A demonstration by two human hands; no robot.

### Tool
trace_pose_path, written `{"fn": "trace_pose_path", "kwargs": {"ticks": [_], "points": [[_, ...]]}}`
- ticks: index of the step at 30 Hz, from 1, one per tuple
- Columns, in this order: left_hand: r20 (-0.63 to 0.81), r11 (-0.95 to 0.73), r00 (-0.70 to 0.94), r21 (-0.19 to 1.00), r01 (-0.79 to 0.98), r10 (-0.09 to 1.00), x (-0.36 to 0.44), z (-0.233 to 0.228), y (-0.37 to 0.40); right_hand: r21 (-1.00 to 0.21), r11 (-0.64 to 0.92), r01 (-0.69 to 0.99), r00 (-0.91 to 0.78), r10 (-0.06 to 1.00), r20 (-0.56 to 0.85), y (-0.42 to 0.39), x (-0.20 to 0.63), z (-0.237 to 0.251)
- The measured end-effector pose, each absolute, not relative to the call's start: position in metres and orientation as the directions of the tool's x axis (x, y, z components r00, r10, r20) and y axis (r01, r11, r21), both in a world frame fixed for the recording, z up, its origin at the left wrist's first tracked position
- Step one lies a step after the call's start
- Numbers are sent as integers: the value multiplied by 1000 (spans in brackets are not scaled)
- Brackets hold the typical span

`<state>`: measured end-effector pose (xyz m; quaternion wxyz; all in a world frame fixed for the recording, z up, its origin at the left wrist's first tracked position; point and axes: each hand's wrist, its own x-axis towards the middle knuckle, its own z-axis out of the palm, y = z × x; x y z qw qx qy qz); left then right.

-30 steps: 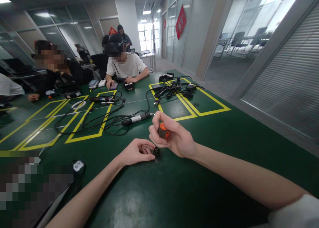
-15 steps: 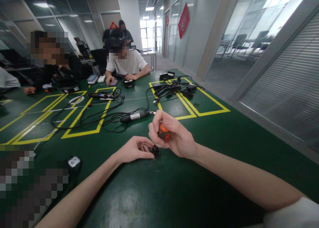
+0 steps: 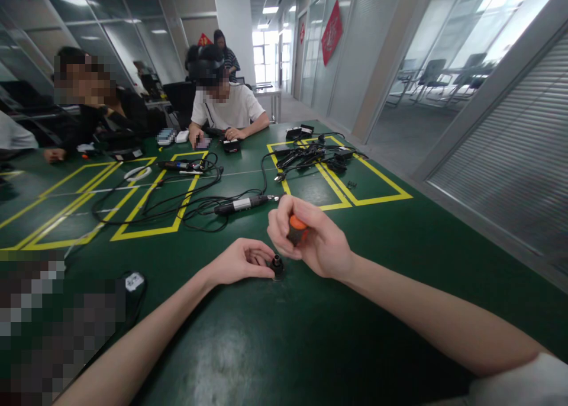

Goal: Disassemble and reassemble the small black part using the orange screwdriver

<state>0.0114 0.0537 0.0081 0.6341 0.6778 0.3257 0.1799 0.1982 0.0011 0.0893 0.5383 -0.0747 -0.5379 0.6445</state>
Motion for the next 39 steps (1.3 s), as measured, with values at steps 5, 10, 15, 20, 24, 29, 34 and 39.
{"fn": "trace_pose_path", "kwargs": {"ticks": [5, 10, 15, 20, 24, 29, 34, 39], "points": [[-185, 28, 713, 974, 226, 676, 12, 8, 53, -783, 104, -613, -435, 783, 445, -1, 199, 91], [-195, 44, 714, 973, 225, 672, 13, 8, 52, -775, 119, -621, -414, 790, 453, -2, 202, 93], [-205, 44, 708, 970, 239, 676, 13, 11, 52, -795, 203, -571, -405, 773, 488, -1, 203, 95], [-209, 51, 703, 970, 239, 679, 13, 10, 52, -795, 189, -577, -422, 764, 488, -3, 205, 95], [-215, 41, 705, 966, 255, 676, 13, 8, 53, -796, 112, -595, -456, 768, 450, -3, 206, 95], [-186, 17, 714, 971, 237, 675, 12, 7, 53, -812, 170, -558, -407, 797, 446, -1, 203, 97], [-207, 47, 708, 970, 239, 675, 11, 6, 54, -802, 114, -586, -445, 783, 435, -1, 204, 94], [-216, 49, 700, 967, 250, 681, 10, 4, 55, -801, 116, -587, -427, 797, 427, -2, 205, 95]]}}
